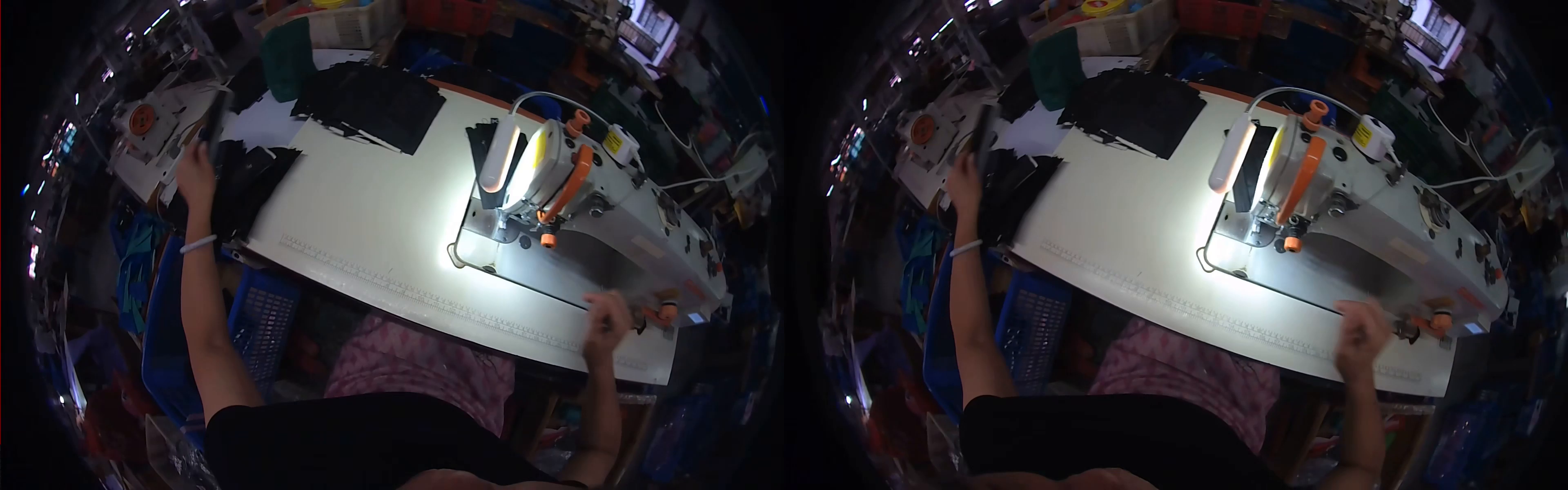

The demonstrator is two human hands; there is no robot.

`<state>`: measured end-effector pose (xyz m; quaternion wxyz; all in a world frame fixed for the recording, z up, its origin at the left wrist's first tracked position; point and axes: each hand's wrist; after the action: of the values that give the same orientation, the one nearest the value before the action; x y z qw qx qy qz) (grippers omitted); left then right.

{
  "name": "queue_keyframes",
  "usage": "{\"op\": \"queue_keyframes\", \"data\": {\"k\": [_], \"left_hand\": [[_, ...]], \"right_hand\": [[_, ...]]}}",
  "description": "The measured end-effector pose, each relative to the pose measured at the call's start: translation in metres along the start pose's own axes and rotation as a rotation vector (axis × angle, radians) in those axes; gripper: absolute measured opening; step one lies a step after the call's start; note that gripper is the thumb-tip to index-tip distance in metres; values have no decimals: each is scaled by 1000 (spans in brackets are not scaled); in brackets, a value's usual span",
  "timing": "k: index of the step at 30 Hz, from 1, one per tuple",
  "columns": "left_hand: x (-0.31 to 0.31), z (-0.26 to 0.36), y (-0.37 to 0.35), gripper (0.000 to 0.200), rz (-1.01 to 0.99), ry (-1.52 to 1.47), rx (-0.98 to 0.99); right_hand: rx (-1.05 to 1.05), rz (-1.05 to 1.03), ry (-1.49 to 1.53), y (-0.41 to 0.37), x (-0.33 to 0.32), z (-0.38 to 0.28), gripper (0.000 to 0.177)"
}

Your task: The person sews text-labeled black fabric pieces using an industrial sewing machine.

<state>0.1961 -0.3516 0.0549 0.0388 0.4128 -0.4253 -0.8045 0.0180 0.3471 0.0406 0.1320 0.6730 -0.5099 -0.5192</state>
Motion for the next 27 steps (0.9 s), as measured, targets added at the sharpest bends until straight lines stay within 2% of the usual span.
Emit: {"op": "queue_keyframes", "data": {"k": [1, 3, 4, 5, 6, 7, 10, 12, 13, 15, 17, 19, 20, 22, 25, 27], "left_hand": [[-34, 39, -4, 29, 59, -61, -95], [-61, 83, -24, 23, 146, -248, 90], [-76, 112, -44, 24, 116, -277, 209], [-87, 141, -69, 26, 89, -311, 327], [-91, 162, -95, 28, 69, -319, 490], [-94, 182, -123, 30, 53, -327, 654], [-105, 229, -214, 39, -435, -605, 839], [-114, 245, -217, 42, -462, -690, 861], [-121, 249, -217, 44, -493, -746, 864], [-122, 255, -222, 46, -537, -799, 861], [-107, 262, -224, 48, -703, -1089, 355], [-99, 260, -229, 49, -768, -1206, 92], [-97, 257, -233, 49, -1019, -1290, -24], [-96, 255, -240, 48, -1532, -1423, -277], [-112, 259, -258, 45, -1488, -1407, -208], [-121, 253, -271, 44, -1459, -1400, -173]], "right_hand": [[-42, -53, 18, 3, 17, -10, 17], [1, -182, 201, 10, 49, -40, 16], [61, -258, 322, 15, 66, -52, 17], [207, -318, 514, 22, 84, -68, 34], [570, -353, 799, 27, 99, -85, 50], [643, -294, 902, 35, 116, -96, 48], [823, -156, 1027, 42, 142, -90, 43], [1009, -62, 1120, 42, 145, -79, 38], [1017, -49, 1107, 40, 138, -74, 38], [906, -170, 1107, 30, 117, -61, 31], [858, -244, 1119, 18, 105, -57, 28], [686, -370, 893, 9, 95, -60, 24], [599, -427, 778, 5, 90, -61, 22], [635, -385, 764, -1, 82, -60, 23], [705, -302, 726, -13, 71, -60, 28], [644, -322, 587, -27, 65, -67, 29]]}}
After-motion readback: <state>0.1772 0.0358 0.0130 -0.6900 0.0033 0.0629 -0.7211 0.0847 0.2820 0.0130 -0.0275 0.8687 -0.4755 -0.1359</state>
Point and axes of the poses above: each hand's wrist, its own y-axis towards the middle knuckle, its own x-axis out of the palm, z = x × y, and after that the axes turned 4 degrees about -x, right-handed
